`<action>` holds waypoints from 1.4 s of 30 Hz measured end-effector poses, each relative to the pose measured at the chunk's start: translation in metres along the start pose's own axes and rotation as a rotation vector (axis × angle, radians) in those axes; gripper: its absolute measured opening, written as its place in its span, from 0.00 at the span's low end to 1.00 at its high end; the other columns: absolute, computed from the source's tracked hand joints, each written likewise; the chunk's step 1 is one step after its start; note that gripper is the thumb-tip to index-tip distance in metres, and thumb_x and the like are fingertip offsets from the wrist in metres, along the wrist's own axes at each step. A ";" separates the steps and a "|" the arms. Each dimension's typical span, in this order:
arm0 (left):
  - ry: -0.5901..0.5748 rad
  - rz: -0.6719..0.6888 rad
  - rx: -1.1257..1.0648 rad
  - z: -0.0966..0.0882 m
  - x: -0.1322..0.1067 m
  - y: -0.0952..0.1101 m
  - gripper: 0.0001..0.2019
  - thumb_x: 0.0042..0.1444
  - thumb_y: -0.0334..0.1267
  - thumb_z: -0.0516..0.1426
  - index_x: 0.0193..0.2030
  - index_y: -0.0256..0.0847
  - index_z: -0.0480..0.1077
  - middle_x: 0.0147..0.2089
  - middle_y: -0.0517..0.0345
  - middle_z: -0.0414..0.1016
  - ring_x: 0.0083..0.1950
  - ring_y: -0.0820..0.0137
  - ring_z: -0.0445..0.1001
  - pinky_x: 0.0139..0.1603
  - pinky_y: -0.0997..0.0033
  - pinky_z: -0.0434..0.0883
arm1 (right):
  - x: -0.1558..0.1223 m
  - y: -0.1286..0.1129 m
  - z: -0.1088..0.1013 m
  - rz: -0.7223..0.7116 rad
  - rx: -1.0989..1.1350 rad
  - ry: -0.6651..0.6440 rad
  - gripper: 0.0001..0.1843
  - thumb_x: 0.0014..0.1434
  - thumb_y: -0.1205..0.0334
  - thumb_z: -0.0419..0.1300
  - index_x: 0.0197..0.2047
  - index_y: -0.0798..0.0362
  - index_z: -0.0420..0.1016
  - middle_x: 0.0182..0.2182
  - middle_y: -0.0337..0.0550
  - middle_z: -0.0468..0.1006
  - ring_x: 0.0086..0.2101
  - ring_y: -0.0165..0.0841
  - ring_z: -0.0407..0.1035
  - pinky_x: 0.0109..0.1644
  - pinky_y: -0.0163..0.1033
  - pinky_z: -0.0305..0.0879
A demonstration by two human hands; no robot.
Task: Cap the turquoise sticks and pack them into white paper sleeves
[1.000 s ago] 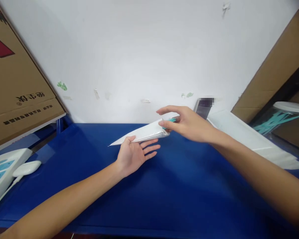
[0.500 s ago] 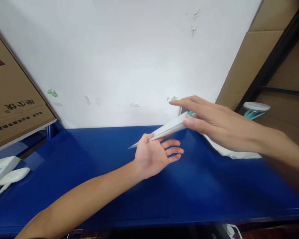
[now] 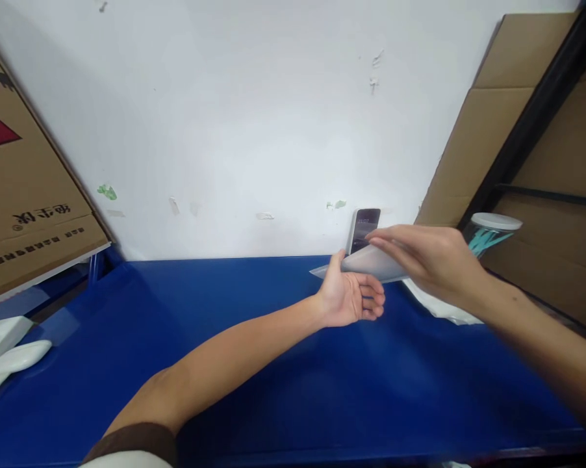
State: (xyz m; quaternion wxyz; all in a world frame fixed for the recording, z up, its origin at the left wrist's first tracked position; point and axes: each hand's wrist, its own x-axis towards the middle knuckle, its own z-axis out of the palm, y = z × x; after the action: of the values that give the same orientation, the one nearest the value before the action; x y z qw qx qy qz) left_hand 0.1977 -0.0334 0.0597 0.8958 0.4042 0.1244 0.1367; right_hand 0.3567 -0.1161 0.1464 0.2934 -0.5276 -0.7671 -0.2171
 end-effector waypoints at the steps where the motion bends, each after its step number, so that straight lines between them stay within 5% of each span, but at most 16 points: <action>1: -0.053 -0.012 0.043 -0.001 0.000 -0.001 0.50 0.60 0.70 0.23 0.24 0.34 0.72 0.20 0.47 0.70 0.20 0.65 0.71 0.24 0.67 0.65 | 0.002 0.009 -0.001 0.022 -0.074 0.049 0.22 0.71 0.49 0.49 0.47 0.49 0.82 0.39 0.45 0.85 0.36 0.38 0.76 0.38 0.39 0.62; 5: -0.299 -0.132 0.289 -0.006 -0.018 -0.010 0.50 0.64 0.66 0.24 0.26 0.31 0.76 0.24 0.40 0.75 0.21 0.63 0.74 0.20 0.68 0.62 | 0.026 0.045 -0.011 0.233 -0.385 0.213 0.22 0.70 0.49 0.51 0.45 0.53 0.82 0.33 0.50 0.83 0.33 0.38 0.73 0.34 0.39 0.53; 8: -0.268 -0.171 0.413 -0.016 -0.043 -0.020 0.42 0.67 0.61 0.33 0.30 0.31 0.77 0.28 0.41 0.78 0.24 0.66 0.75 0.22 0.71 0.61 | 0.043 0.059 -0.016 0.247 -0.472 0.166 0.22 0.71 0.49 0.51 0.43 0.55 0.81 0.34 0.50 0.82 0.32 0.34 0.69 0.31 0.40 0.46; 13: 0.203 0.067 0.654 -0.061 -0.096 -0.015 0.31 0.62 0.61 0.49 0.33 0.34 0.79 0.26 0.47 0.77 0.22 0.70 0.71 0.21 0.74 0.58 | 0.025 0.054 -0.011 0.226 -0.509 0.279 0.27 0.72 0.46 0.47 0.44 0.56 0.81 0.38 0.53 0.83 0.37 0.37 0.72 0.31 0.40 0.47; 18: 0.953 0.299 1.023 -0.136 -0.170 0.032 0.26 0.57 0.59 0.50 0.31 0.37 0.77 0.24 0.50 0.74 0.21 0.68 0.67 0.23 0.71 0.58 | -0.027 0.041 0.012 0.205 -0.166 -0.369 0.29 0.68 0.37 0.47 0.48 0.47 0.81 0.42 0.47 0.83 0.37 0.42 0.75 0.34 0.43 0.60; 23: 1.220 0.357 1.238 -0.179 -0.225 0.061 0.21 0.58 0.53 0.49 0.31 0.39 0.75 0.22 0.56 0.70 0.24 0.67 0.64 0.29 0.69 0.59 | -0.032 0.031 0.050 0.321 0.229 -0.382 0.26 0.69 0.40 0.47 0.43 0.51 0.76 0.49 0.50 0.78 0.48 0.44 0.72 0.53 0.48 0.64; 27: 1.194 0.273 1.474 -0.179 -0.236 0.054 0.18 0.58 0.51 0.53 0.31 0.42 0.77 0.25 0.58 0.73 0.29 0.63 0.68 0.35 0.67 0.60 | -0.015 0.023 0.093 0.331 0.401 -0.286 0.20 0.67 0.44 0.50 0.32 0.50 0.65 0.35 0.43 0.74 0.37 0.37 0.68 0.43 0.41 0.63; 30: 1.142 0.209 1.597 -0.175 -0.233 0.046 0.16 0.59 0.50 0.53 0.33 0.44 0.77 0.27 0.58 0.75 0.31 0.61 0.70 0.35 0.67 0.59 | -0.016 0.024 0.119 0.334 0.295 -0.251 0.18 0.66 0.50 0.50 0.27 0.48 0.57 0.25 0.39 0.68 0.28 0.33 0.61 0.35 0.40 0.56; 35: 1.098 0.163 1.699 -0.176 -0.230 0.042 0.15 0.61 0.48 0.51 0.40 0.45 0.76 0.29 0.58 0.75 0.32 0.61 0.71 0.35 0.67 0.59 | -0.040 0.036 0.137 0.384 0.087 -0.475 0.14 0.63 0.53 0.53 0.29 0.50 0.66 0.28 0.44 0.76 0.30 0.36 0.67 0.34 0.40 0.54; 42: 1.061 0.148 1.746 -0.177 -0.230 0.041 0.16 0.62 0.50 0.51 0.44 0.46 0.75 0.26 0.59 0.71 0.29 0.62 0.70 0.33 0.67 0.58 | -0.047 0.036 0.146 0.457 0.094 -0.493 0.16 0.63 0.50 0.53 0.31 0.50 0.73 0.31 0.45 0.80 0.33 0.38 0.72 0.33 0.40 0.55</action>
State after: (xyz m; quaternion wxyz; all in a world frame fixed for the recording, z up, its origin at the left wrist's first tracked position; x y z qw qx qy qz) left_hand -0.0810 0.0353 0.0029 0.1076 0.8096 0.5357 0.2146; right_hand 0.3714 -0.0418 0.0078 0.1643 -0.7083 -0.6861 0.0240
